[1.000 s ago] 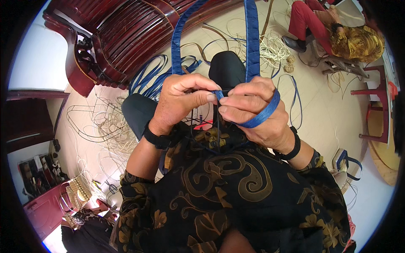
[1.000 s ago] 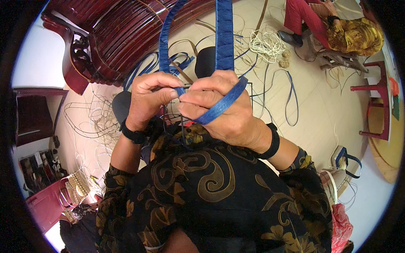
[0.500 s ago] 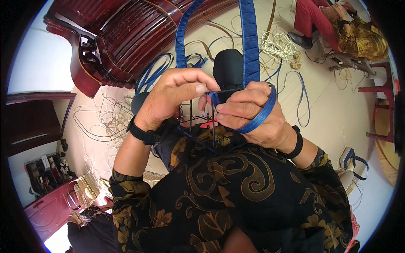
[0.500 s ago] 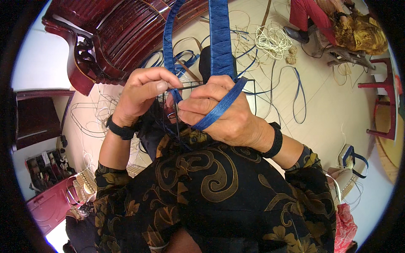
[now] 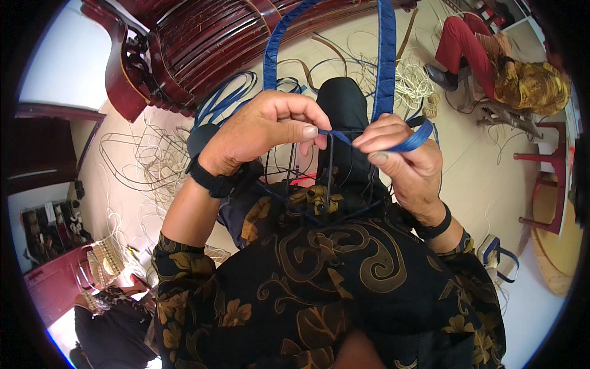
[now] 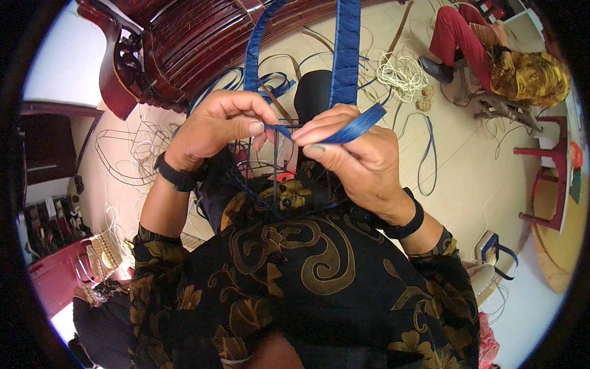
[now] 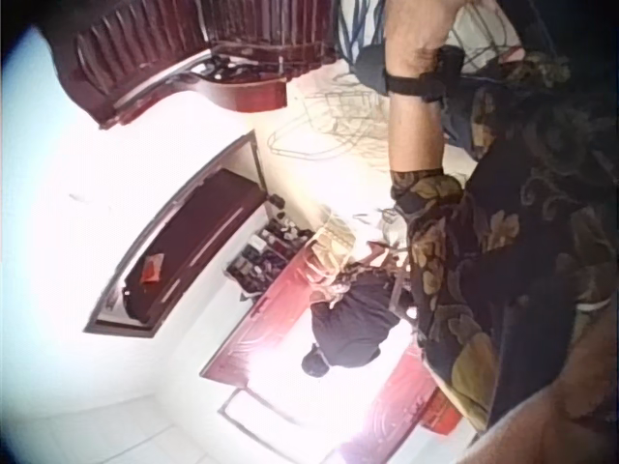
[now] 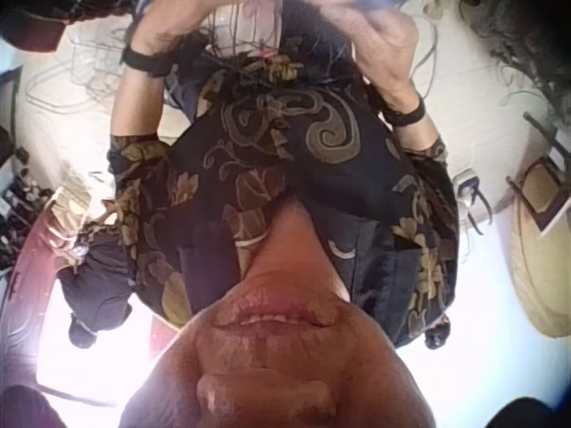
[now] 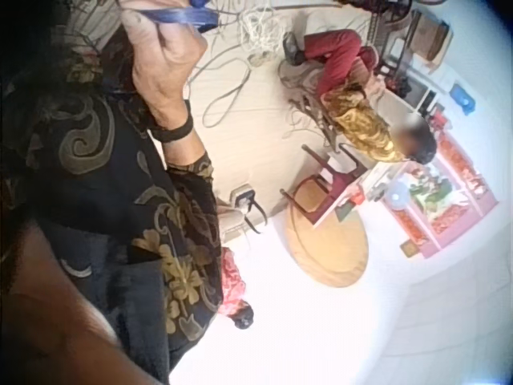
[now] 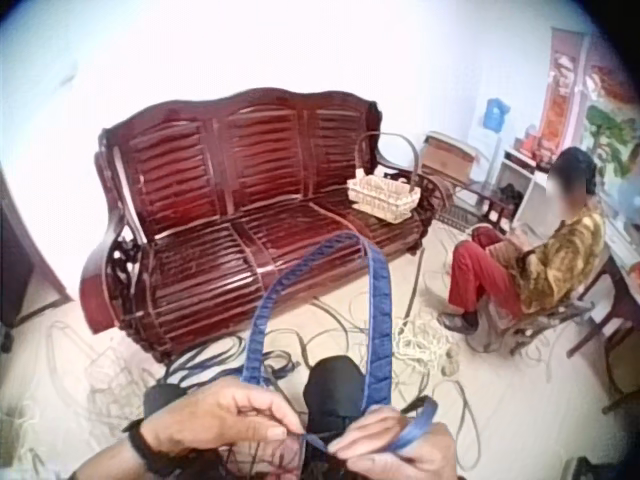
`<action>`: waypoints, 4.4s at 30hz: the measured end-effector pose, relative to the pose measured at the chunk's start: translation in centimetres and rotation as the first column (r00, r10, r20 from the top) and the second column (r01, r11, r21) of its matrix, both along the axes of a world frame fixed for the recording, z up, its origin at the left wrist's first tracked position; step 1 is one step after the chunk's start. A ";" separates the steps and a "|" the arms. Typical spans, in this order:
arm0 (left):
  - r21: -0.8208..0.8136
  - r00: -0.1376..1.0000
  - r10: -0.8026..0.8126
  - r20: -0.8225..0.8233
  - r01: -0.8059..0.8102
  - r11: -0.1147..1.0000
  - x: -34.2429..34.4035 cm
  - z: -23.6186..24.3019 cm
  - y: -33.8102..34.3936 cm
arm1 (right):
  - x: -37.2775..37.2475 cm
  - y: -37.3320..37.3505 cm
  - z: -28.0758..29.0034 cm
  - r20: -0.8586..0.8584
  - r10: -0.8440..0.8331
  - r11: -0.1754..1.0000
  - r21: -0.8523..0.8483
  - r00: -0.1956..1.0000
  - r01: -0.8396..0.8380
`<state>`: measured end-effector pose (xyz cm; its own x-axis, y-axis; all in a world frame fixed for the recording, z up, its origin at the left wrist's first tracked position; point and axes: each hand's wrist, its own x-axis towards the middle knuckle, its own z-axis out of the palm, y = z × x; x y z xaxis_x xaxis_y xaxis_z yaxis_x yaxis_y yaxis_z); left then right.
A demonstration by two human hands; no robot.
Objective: The person weaves blue plastic straps around a wire basket frame, pulling the straps through the wire mesh and wrapping them around the frame edges.
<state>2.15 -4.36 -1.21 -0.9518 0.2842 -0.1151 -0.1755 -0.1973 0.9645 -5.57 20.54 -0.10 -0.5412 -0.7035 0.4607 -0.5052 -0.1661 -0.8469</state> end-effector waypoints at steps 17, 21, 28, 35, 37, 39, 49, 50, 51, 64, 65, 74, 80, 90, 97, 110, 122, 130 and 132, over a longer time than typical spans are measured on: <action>0.019 0.909 0.248 -0.335 -0.257 0.966 0.8 -2.7 1.1 | -0.5 -2.6 0.3 0.259 -0.282 0.958 0.121 0.924 0.258; -0.041 0.875 0.268 -0.404 -0.310 0.950 1.1 -3.0 1.4 | -0.8 -4.0 0.6 0.209 -0.341 0.939 0.119 0.917 0.322; -0.138 0.947 0.232 -0.223 -0.266 0.954 1.7 -2.4 0.8 | -0.8 -3.6 0.3 0.280 -0.292 0.956 0.118 0.915 0.269; -0.089 0.784 0.308 -0.539 -0.416 0.905 1.1 -3.9 1.5 | -0.1 -4.3 0.4 0.226 -0.200 0.963 0.224 0.953 0.149; -0.056 0.766 0.323 -0.556 -0.423 0.904 1.0 -4.1 1.6 | -0.2 -4.6 0.3 0.143 -0.215 0.952 0.250 0.966 0.175; -0.055 0.746 0.327 -0.581 -0.437 0.898 1.0 -4.2 1.7 | -0.4 -4.7 0.3 0.042 -0.258 0.919 0.318 0.965 0.232; -0.134 0.781 0.311 -0.542 -0.445 0.885 1.3 -3.7 2.2 | -0.2 -4.8 0.9 0.367 -0.194 0.979 0.125 0.910 0.158; -0.100 0.766 0.337 -0.548 -0.460 0.882 1.2 -3.9 2.5 | -0.2 -4.6 0.7 0.377 -0.191 0.981 0.117 0.907 0.158; -0.069 0.753 0.360 -0.551 -0.471 0.879 1.1 -4.0 2.6 | -0.3 -4.5 0.5 0.388 -0.189 0.981 0.107 0.902 0.159; -0.168 0.770 0.294 -0.567 -0.457 0.874 1.2 -3.5 2.2 | -2.0 -5.0 3.8 0.036 -0.195 0.944 0.278 0.980 0.178; -0.168 0.779 0.289 -0.556 -0.446 0.879 1.2 -3.7 2.0 | -2.1 -5.0 4.2 -0.088 -0.174 0.941 0.279 0.981 0.192; -0.232 0.881 0.244 -0.405 -0.358 0.904 1.4 -2.2 1.4 | -0.3 -4.9 4.9 -0.731 0.042 0.981 0.160 0.681 0.112; -0.196 0.856 0.200 -0.478 -0.325 0.925 0.9 -2.0 0.8 | 0.6 -3.5 2.9 -0.698 0.094 0.987 0.158 0.710 0.025; -0.183 0.996 -0.077 0.045 0.084 0.980 -1.1 2.1 -0.8 | -0.2 -2.0 0.9 -0.645 0.091 0.994 0.106 0.759 -0.030; -0.251 0.998 0.015 0.061 0.001 0.968 -1.2 3.5 0.5 | -0.8 -1.0 -1.2 -0.656 0.029 0.998 0.066 0.754 0.018; -0.755 0.917 -0.082 -0.390 -0.268 0.598 -1.0 5.5 2.4 | -0.7 0.0 -0.8 -0.657 0.049 0.965 0.226 0.752 0.135; -0.775 0.833 -0.089 -0.546 -0.462 0.431 -0.8 4.9 4.5 | -4.6 6.0 4.8 -0.183 0.104 0.842 0.539 0.978 0.011; -0.760 0.805 -0.065 -0.589 -0.525 0.382 -0.3 4.4 4.9 | -5.4 -3.3 3.0 -0.585 0.352 0.885 0.463 0.730 -0.055; -0.762 0.810 -0.051 -0.584 -0.525 0.380 0.0 4.6 5.0 | -5.2 -4.5 3.3 -0.528 0.468 0.788 0.612 0.709 -0.065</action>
